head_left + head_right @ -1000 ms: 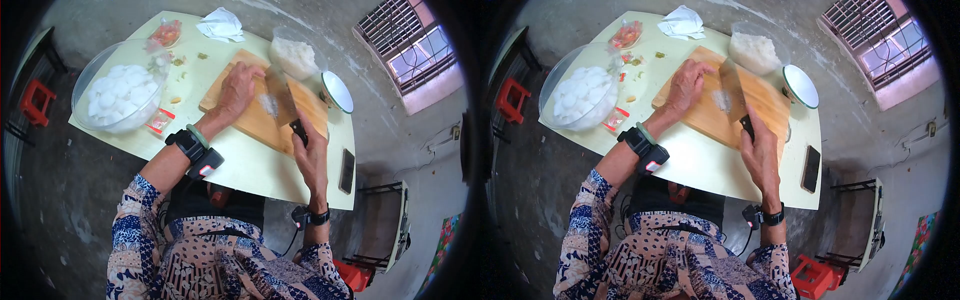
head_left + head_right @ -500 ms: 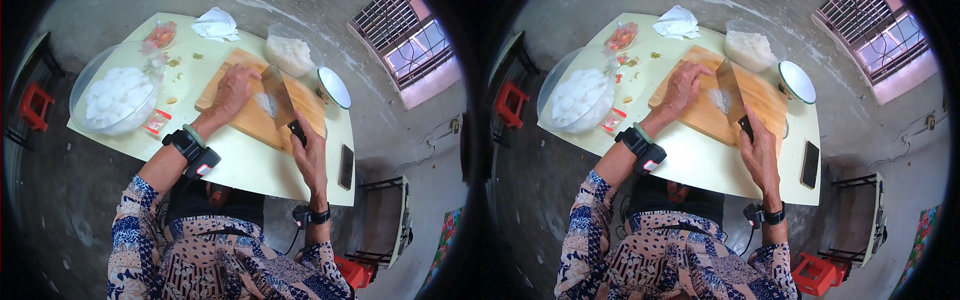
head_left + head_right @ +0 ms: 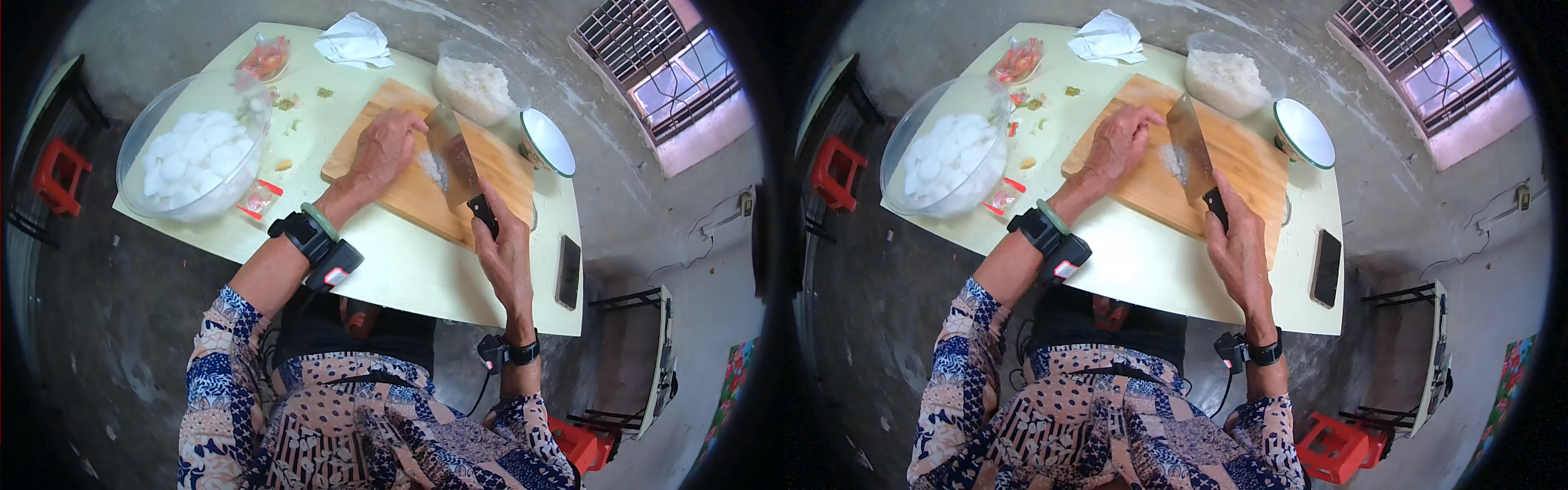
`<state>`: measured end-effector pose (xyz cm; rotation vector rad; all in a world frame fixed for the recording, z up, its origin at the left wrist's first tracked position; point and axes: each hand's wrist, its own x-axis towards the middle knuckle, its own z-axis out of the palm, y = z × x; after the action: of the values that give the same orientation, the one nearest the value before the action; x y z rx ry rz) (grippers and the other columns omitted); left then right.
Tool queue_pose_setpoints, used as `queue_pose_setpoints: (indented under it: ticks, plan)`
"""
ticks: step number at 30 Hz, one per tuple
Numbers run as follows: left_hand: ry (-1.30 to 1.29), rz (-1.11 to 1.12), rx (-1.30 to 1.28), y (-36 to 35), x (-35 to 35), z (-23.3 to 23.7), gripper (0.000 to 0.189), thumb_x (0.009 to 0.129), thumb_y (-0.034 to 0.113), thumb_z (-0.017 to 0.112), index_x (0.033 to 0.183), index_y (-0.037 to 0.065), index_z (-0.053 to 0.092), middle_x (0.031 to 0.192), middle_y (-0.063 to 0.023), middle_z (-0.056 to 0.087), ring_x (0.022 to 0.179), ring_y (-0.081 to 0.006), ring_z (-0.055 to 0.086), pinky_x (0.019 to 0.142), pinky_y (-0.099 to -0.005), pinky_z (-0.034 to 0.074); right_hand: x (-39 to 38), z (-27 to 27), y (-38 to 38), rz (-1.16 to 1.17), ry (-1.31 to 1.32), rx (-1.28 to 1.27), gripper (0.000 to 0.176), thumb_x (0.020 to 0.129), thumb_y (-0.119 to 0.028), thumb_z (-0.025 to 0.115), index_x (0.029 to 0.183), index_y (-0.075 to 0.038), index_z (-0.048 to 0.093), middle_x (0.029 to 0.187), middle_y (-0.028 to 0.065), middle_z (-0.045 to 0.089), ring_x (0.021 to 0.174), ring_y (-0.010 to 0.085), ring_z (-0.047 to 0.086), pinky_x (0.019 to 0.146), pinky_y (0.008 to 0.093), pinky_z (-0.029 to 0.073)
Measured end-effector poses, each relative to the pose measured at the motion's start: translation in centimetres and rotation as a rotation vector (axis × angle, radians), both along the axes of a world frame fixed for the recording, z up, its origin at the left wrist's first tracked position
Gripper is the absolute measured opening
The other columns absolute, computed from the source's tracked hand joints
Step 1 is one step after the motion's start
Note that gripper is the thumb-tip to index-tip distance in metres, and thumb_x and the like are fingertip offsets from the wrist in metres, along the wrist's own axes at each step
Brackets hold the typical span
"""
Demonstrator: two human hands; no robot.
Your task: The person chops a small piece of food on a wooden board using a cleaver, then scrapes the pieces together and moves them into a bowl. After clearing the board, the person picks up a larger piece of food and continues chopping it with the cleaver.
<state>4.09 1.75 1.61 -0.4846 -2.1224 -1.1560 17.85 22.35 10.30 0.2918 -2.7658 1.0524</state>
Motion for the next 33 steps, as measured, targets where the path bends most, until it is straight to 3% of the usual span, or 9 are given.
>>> queue_pose_setpoints:
  ticks: [6,16,19,22,27,28,29,31,33]
  plan:
    - [-0.042,-0.014,-0.012,-0.2,0.2,0.5,0.025,0.090,-0.004,0.055,0.107,0.007,0.070,0.096,-0.0153,0.069,0.089,-0.0353,0.067,0.082,-0.0471,0.054,0.3,0.1,-0.3,0.010,0.012,-0.017,0.054,0.094,0.001,0.057,0.147,0.002,0.053,0.116,0.0286,0.070,0.100,0.0377,0.069,0.093,0.0391,0.052]
    - [-0.048,-0.012,0.006,-0.2,0.2,0.6,0.025,0.091,-0.003,0.054,0.107,0.006,0.070,0.099,-0.0162,0.071,0.093,-0.0370,0.068,0.084,-0.0476,0.054,0.5,0.3,-0.1,0.023,0.008,0.001,0.053,0.096,0.002,0.057,0.149,0.002,0.053,0.117,0.0277,0.071,0.102,0.0354,0.070,0.092,0.0384,0.053]
    - [-0.038,0.004,-0.011,-0.3,0.0,0.4,0.024,0.091,-0.003,0.054,0.107,0.007,0.070,0.099,-0.0161,0.071,0.094,-0.0368,0.068,0.084,-0.0475,0.054,0.7,0.7,-0.3,-0.089,-0.049,-0.043,0.052,0.096,0.001,0.057,0.149,0.001,0.053,0.118,0.0273,0.071,0.102,0.0353,0.070,0.092,0.0378,0.053]
    - [0.007,-0.018,-0.008,-0.2,0.0,0.3,0.023,0.092,-0.003,0.055,0.106,0.007,0.069,0.097,-0.0159,0.070,0.092,-0.0363,0.068,0.082,-0.0475,0.054,0.4,-0.2,0.4,-0.039,0.137,-0.016,0.052,0.096,0.001,0.057,0.148,0.000,0.054,0.116,0.0265,0.072,0.098,0.0328,0.070,0.089,0.0380,0.053]
    - [-0.023,0.037,-0.021,-0.5,-0.2,0.1,0.023,0.091,-0.003,0.056,0.106,0.007,0.070,0.095,-0.0150,0.069,0.090,-0.0353,0.067,0.081,-0.0468,0.054,0.9,0.6,1.1,-0.133,0.022,-0.012,0.052,0.096,0.000,0.057,0.148,-0.001,0.055,0.106,0.0221,0.071,0.085,0.0240,0.065,0.080,0.0375,0.053]
    - [-0.001,0.044,-0.033,-0.4,-0.3,0.1,0.023,0.091,-0.003,0.056,0.106,0.008,0.070,0.094,-0.0147,0.069,0.089,-0.0349,0.067,0.081,-0.0466,0.054,0.8,-0.3,2.0,-0.119,0.112,-0.010,0.053,0.095,0.000,0.057,0.149,0.000,0.055,0.095,0.0154,0.071,0.074,0.0191,0.060,0.070,0.0338,0.051]
    - [-0.001,0.039,-0.032,-0.3,-0.2,0.2,0.023,0.091,-0.003,0.056,0.106,0.008,0.070,0.094,-0.0147,0.069,0.089,-0.0349,0.067,0.081,-0.0466,0.054,1.1,-0.2,2.5,-0.124,0.111,-0.008,0.053,0.095,0.000,0.057,0.149,0.000,0.055,0.095,0.0154,0.071,0.074,0.0191,0.060,0.070,0.0338,0.051]
    - [-0.016,0.034,-0.018,-0.3,-0.2,0.2,0.023,0.091,-0.003,0.056,0.107,0.008,0.069,0.094,-0.0143,0.069,0.089,-0.0345,0.068,0.081,-0.0463,0.054,1.6,0.2,3.3,-0.223,-0.085,-0.188,0.056,0.095,-0.001,0.058,0.150,0.000,0.054,0.083,0.0066,0.067,0.064,0.0123,0.055,0.059,0.0288,0.045]
    - [-0.026,0.046,-0.027,-0.3,-0.3,0.3,0.023,0.091,-0.003,0.056,0.107,0.008,0.069,0.094,-0.0141,0.069,0.089,-0.0342,0.068,0.080,-0.0463,0.054,1.6,-0.9,4.4,-0.210,-0.067,-0.290,0.058,0.094,-0.002,0.059,0.152,0.001,0.053,0.077,0.0009,0.062,0.058,0.0068,0.050,0.051,0.0241,0.039]
